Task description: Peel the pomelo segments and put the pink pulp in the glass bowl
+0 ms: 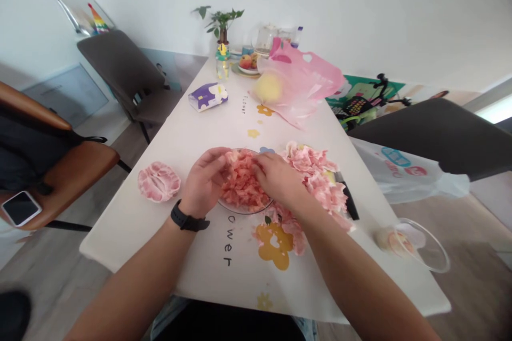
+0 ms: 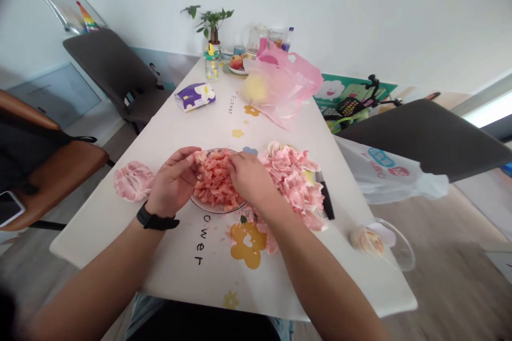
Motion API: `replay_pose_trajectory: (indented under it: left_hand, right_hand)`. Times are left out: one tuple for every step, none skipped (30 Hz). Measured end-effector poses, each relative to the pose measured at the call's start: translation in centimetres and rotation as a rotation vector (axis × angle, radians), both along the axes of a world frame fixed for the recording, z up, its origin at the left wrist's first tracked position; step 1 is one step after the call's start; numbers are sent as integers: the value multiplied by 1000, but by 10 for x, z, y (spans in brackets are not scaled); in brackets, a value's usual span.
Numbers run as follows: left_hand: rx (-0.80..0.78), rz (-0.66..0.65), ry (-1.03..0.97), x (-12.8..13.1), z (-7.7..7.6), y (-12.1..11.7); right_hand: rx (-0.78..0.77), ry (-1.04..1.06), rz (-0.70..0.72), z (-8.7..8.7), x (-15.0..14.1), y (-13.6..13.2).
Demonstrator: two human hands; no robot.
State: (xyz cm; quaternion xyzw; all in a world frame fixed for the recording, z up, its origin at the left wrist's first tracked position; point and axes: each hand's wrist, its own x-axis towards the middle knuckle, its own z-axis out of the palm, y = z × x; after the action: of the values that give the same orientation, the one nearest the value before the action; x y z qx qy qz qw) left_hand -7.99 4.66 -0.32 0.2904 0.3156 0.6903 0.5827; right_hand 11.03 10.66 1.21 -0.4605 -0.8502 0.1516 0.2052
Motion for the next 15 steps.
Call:
replay_pose_trajectory:
  left_hand:
    - [17, 2, 41, 2, -1, -2]
    - [36, 7, 82, 4, -1, -4]
    - [58, 9, 124, 6, -1, -5]
    - [83, 9, 163, 7, -1, -7]
    - [110, 8, 197, 9, -2, -9]
    - [136, 5, 223, 10, -2, -10]
    - [155, 1, 237, 12, -2, -11]
    - [168, -2, 241, 13, -2, -12]
    - [172, -6, 238, 14, -3, -12]
    - [169, -11, 231, 16, -3, -12]
    - [162, -21, 225, 16, -4, -12]
    - [154, -34, 223, 17, -5, -12]
    - [149, -46, 224, 17, -6, -12]
    - [145, -57, 226, 17, -7, -11]
    - [145, -62, 226, 17, -7, -11]
  right_hand:
    - [27, 38, 0, 4, 0, -4]
    - [49, 104, -7, 8, 1, -9]
    - [55, 178, -3, 14, 2, -15]
    - [34, 250, 16, 19, 3, -21]
    - [-11, 305, 47, 24, 4, -26]
    - [-63, 338, 76, 27, 4, -32]
    - [-98, 351, 97, 30, 4, -36]
    - [-115, 352, 109, 31, 4, -39]
    - [-116, 345, 107, 32, 3, -42]
    - [-106, 338, 93, 31, 2, -44]
    - [-94, 335, 69, 31, 0, -44]
    - [-89, 338, 44, 30, -1, -45]
    - [-93, 350, 19, 29, -2, -45]
    - [-103, 369, 0, 29, -3, -45]
    - [-120, 390, -13, 29, -4, -45]
